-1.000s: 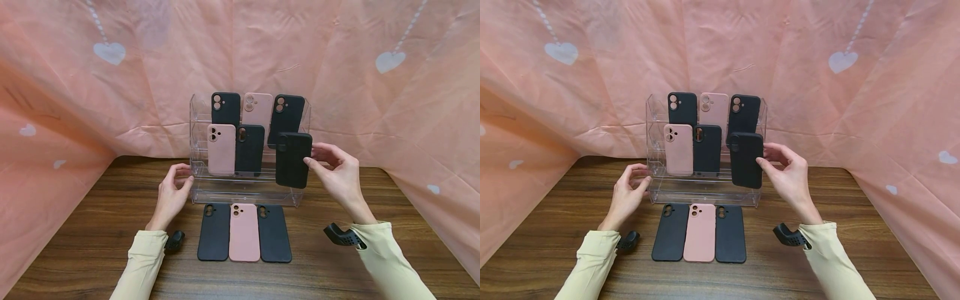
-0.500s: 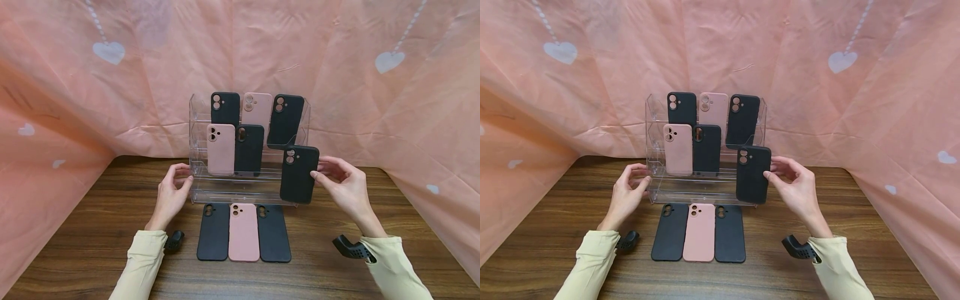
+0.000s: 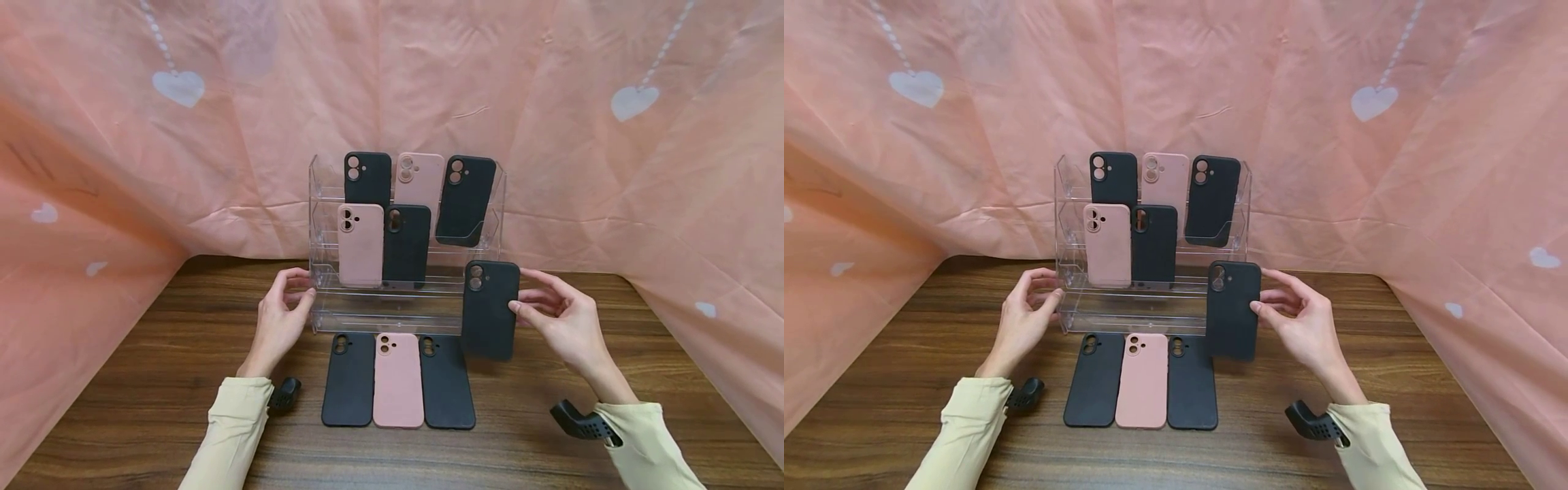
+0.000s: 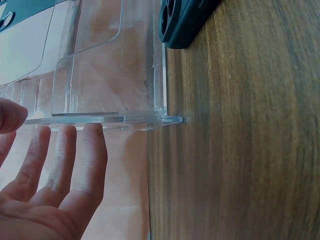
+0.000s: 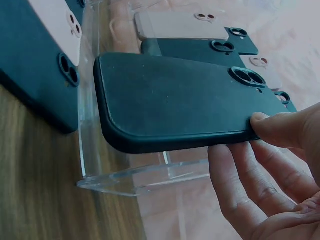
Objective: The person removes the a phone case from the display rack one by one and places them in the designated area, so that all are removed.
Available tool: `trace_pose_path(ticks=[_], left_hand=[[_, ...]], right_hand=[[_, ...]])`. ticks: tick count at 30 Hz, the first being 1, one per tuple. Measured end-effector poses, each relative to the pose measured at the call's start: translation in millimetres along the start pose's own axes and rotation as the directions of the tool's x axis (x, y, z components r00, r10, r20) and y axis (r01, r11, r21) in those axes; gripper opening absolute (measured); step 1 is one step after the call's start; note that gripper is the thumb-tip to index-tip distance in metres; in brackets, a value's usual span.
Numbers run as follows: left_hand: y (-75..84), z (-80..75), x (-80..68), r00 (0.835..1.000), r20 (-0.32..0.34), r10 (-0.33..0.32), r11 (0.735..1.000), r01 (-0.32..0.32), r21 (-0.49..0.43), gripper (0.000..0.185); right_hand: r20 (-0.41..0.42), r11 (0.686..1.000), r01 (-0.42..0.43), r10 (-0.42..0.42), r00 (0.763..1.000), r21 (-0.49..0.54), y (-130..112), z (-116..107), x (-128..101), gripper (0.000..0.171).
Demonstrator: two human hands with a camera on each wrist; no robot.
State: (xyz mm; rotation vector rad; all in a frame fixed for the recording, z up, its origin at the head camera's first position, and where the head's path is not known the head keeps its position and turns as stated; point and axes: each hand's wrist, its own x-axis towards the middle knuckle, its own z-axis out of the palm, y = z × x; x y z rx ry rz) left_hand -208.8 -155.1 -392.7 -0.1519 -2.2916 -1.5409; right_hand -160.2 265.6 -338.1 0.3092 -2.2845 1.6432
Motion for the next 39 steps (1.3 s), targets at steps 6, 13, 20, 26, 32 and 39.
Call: trace_pose_path(ticks=[6,13,20,26,32,39], left_hand=[[-1.0,0.1,-0.5,1.0,-0.009,0.005,1.0,-0.005,0.015,0.032],[-0.3,-0.2,0.3,1.0,-0.007,-0.001,1.0,0.001,0.008,0.031],[0.1,-0.4,0.1,1.0,0.003,-0.012,1.0,0.012,-0.004,0.03],[0.2,-0.6,0.5,1.0,0.009,-0.013,1.0,0.013,-0.011,0.03],[0.6,-0.8,0.4,1.0,0.011,-0.012,1.0,0.012,-0.008,0.03],[0.1,-0.6,-0.3,1.0,0.007,-0.017,1.0,0.017,-0.001,0.03]], right_hand=[[0.034,0.998,-0.028,0.03,0.999,-0.052,7,-5,-5,0.059],[0.073,0.998,-0.057,0.058,0.996,-0.026,15,-10,-11,0.058],[0.102,0.997,-0.063,0.067,0.993,-0.036,22,-15,-15,0.056],[0.135,0.994,-0.087,0.095,0.986,-0.062,27,-19,-20,0.057],[0.174,0.988,-0.136,0.146,0.974,-0.069,29,-21,-26,0.058],[0.215,0.982,-0.176,0.187,0.959,-0.07,31,-24,-31,0.059]])
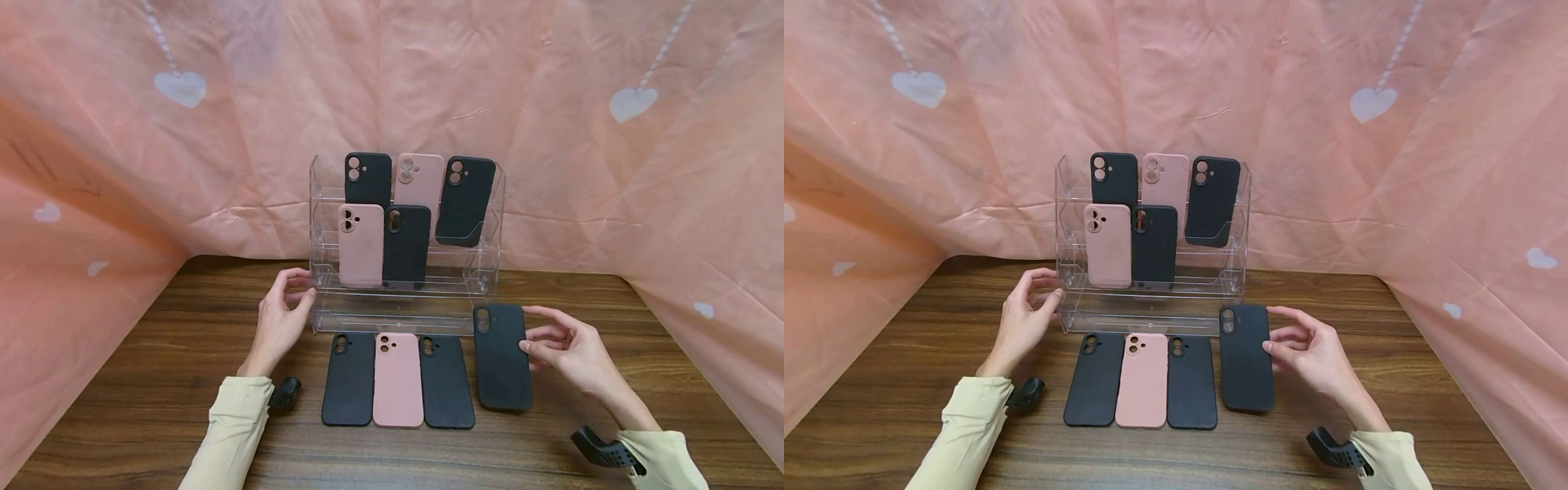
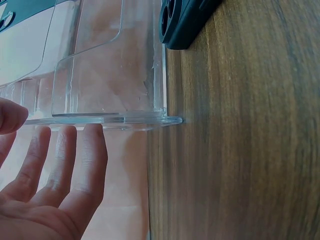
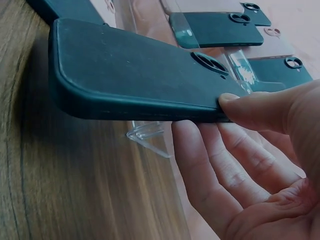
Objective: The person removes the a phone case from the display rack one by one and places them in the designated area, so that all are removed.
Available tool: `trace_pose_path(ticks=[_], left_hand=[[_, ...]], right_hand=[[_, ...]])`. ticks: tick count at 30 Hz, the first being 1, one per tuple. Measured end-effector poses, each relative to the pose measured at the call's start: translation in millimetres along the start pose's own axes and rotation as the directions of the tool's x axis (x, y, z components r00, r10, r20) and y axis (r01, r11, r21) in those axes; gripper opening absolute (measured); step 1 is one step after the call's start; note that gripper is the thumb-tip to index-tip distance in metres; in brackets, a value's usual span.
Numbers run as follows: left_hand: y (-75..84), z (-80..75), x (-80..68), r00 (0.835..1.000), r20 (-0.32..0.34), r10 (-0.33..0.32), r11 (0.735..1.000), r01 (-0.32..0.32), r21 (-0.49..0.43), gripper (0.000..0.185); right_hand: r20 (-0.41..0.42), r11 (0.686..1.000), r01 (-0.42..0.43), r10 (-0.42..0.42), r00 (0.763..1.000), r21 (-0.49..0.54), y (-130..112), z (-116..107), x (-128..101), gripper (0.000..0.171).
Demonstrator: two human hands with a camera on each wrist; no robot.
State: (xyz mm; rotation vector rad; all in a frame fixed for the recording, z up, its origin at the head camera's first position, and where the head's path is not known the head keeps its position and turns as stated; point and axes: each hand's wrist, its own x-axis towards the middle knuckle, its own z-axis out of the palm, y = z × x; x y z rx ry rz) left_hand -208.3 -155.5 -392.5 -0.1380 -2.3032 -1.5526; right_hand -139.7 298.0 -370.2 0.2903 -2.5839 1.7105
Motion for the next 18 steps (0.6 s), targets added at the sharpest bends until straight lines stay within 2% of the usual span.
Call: trace_pose_path(ticks=[11,18], left_hand=[[-0.5,-0.4,0.0,1.0,-0.003,0.001,1.0,-0.001,0.0,0.03],[-0.3,-0.3,0.4,1.0,0.0,-0.006,1.0,0.006,0.002,0.03]], right_hand=[[0.067,0.996,-0.049,0.044,0.997,0.074,10,-2,-4,0.059],[0.088,0.992,-0.118,0.113,0.99,0.048,16,2,-3,0.065]])
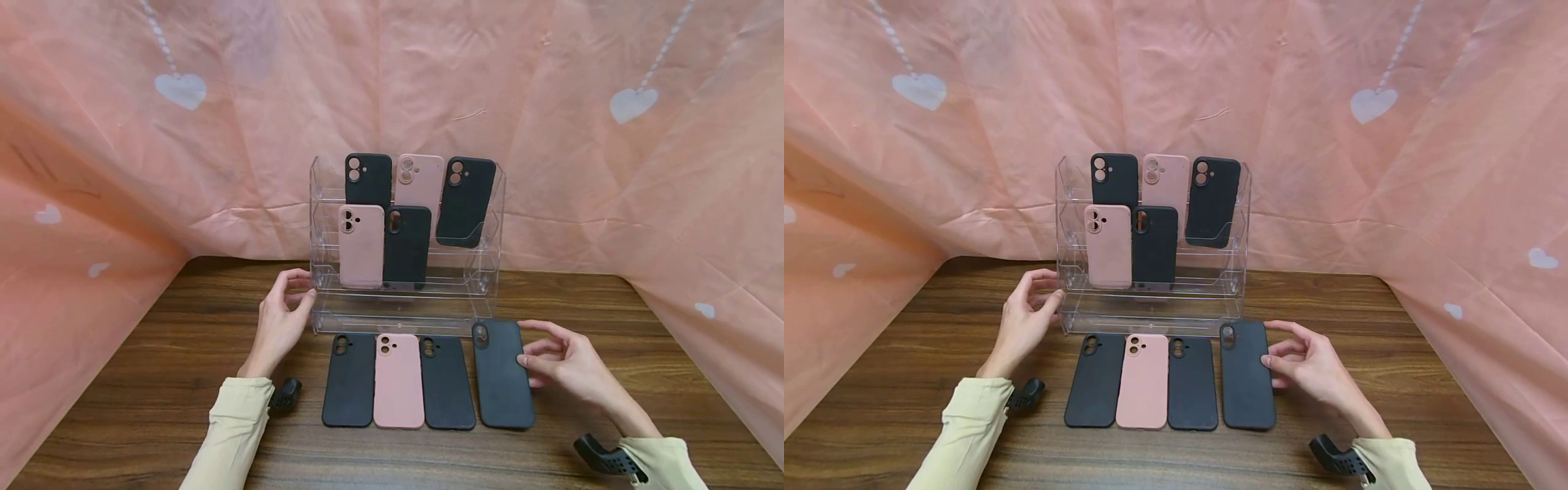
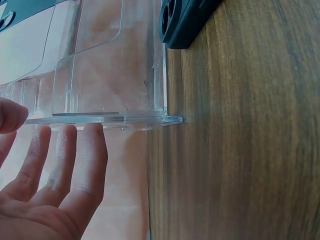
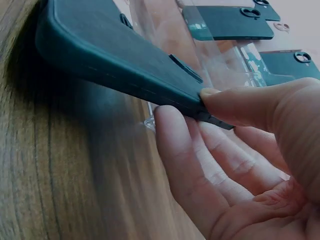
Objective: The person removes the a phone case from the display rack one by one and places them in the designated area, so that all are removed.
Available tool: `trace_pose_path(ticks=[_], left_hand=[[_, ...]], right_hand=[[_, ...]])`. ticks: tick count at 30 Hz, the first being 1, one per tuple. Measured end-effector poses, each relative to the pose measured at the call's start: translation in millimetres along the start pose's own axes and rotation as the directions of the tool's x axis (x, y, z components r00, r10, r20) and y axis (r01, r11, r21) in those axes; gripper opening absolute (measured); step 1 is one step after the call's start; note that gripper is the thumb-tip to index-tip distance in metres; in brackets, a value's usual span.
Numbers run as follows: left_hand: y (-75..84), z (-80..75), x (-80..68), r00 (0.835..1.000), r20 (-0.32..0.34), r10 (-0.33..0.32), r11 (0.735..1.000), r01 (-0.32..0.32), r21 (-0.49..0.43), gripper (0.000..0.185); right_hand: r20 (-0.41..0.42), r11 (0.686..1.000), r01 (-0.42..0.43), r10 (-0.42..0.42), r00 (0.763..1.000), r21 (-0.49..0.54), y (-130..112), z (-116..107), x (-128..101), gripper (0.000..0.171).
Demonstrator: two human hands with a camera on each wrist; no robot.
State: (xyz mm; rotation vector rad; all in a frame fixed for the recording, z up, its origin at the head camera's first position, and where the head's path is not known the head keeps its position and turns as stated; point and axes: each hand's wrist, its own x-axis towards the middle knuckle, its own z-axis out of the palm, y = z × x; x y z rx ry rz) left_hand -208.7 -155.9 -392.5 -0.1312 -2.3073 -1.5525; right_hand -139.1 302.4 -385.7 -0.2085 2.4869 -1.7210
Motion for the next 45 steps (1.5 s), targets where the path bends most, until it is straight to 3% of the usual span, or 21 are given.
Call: trace_pose_path(ticks=[11,24,37,45], left_hand=[[0.3,0.2,0.2,1.0,0.004,-0.002,1.0,0.002,-0.003,0.029],[0.9,-0.6,-0.9,1.0,0.015,-0.011,1.0,0.011,-0.017,0.03],[1.9,-0.5,-0.7,1.0,0.012,-0.007,0.999,0.008,-0.037,0.031],[1.4,0.3,-1.0,1.0,0.011,0.005,0.999,-0.004,-0.036,0.032]], right_hand=[[0.069,0.995,-0.104,0.102,0.992,0.015,9,6,3,0.065],[0.081,0.994,-0.091,0.096,0.992,-0.066,21,13,7,0.055],[0.032,0.99,-0.054,0.059,0.998,-0.128,17,14,7,0.044],[-0.08,0.982,0.014,-0.03,0.996,-0.187,4,9,9,0.04]])
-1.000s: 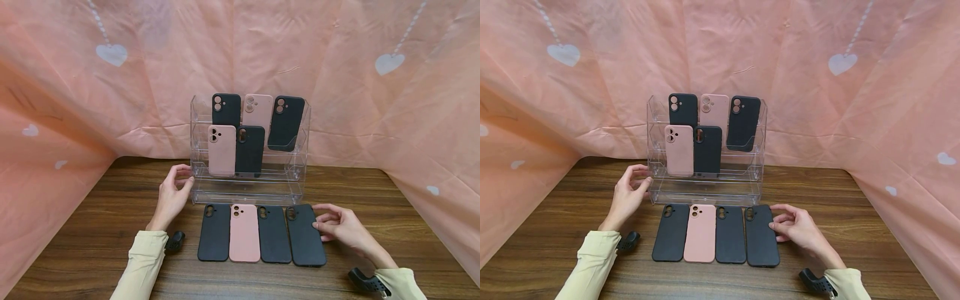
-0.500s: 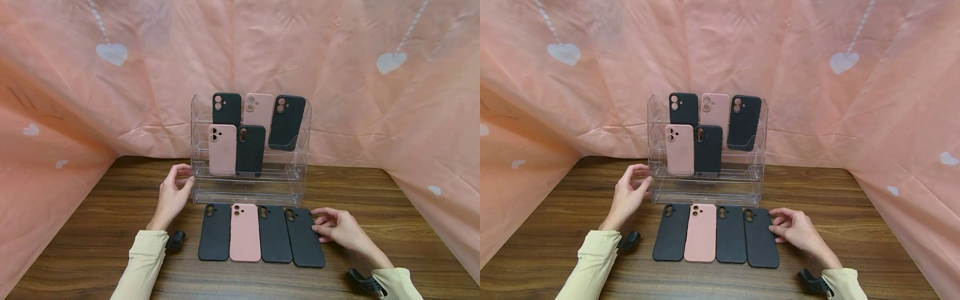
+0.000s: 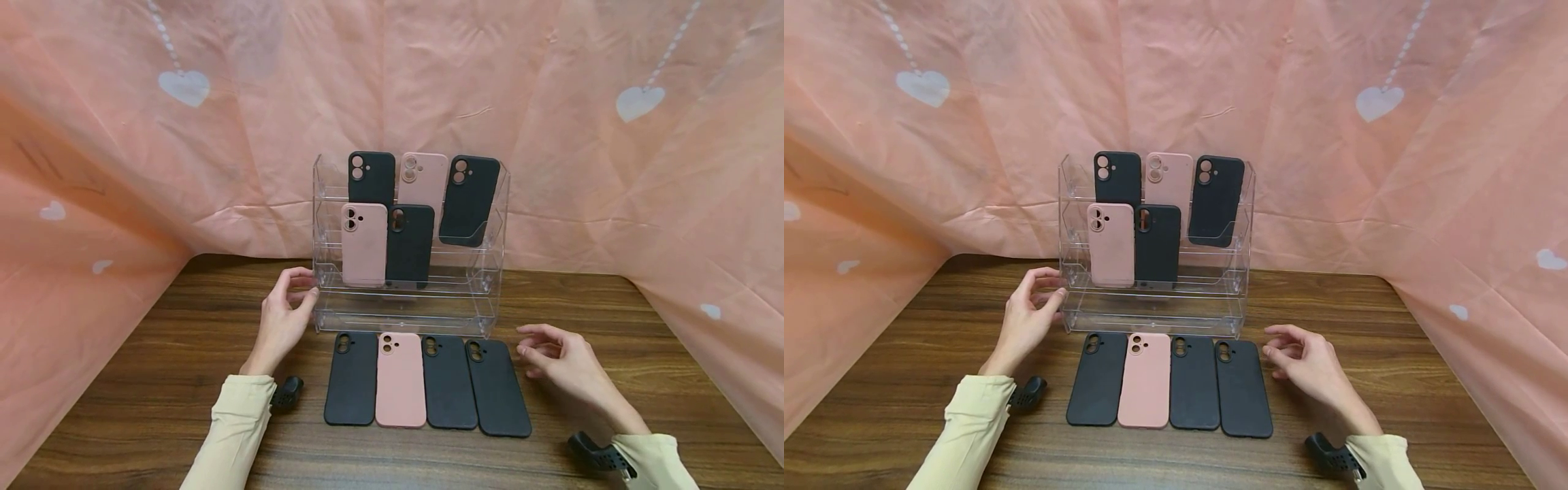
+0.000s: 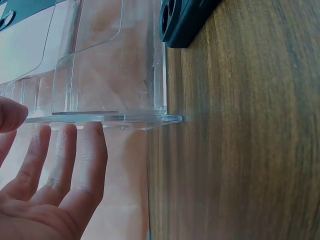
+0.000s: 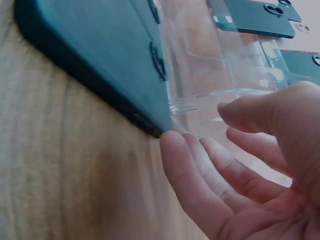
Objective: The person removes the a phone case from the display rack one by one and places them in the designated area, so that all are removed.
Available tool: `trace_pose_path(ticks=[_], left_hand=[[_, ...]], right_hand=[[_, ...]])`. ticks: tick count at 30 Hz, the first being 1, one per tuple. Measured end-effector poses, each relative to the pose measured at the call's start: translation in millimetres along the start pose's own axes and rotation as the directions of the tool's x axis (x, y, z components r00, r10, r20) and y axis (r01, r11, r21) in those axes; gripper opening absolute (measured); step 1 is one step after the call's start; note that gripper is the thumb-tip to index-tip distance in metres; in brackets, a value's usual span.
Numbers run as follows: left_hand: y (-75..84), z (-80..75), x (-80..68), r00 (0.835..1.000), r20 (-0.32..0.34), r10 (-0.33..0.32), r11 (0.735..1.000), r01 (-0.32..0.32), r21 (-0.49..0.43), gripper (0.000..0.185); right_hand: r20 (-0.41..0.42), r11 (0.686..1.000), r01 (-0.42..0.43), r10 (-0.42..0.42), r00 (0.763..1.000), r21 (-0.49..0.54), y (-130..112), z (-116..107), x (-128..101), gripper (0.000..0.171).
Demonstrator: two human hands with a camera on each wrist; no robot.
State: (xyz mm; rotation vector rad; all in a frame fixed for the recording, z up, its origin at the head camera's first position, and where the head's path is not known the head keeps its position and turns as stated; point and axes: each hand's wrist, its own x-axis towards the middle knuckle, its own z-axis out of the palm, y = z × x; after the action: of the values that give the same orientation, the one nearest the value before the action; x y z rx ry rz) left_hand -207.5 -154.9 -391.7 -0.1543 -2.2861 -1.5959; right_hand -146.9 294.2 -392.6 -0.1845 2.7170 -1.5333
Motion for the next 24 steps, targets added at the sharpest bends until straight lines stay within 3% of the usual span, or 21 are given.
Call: trace_pose_path(ticks=[10,19,24], left_hand=[[0.8,-0.8,-0.6,1.0,-0.001,-0.004,1.0,0.004,0.006,0.03],[0.3,-0.2,0.5,1.0,0.005,0.008,1.0,-0.008,-0.001,0.031],[-1.0,-0.7,0.5,1.0,-0.001,0.006,1.0,-0.006,0.017,0.03]], right_hand=[[-0.106,0.996,0.093,-0.093,0.99,-0.005,-15,-8,3,0.039],[-0.185,0.985,0.174,-0.175,0.967,-0.018,-30,-7,11,0.036],[-0.236,0.971,0.239,-0.234,0.943,-0.011,-44,-4,19,0.036]])
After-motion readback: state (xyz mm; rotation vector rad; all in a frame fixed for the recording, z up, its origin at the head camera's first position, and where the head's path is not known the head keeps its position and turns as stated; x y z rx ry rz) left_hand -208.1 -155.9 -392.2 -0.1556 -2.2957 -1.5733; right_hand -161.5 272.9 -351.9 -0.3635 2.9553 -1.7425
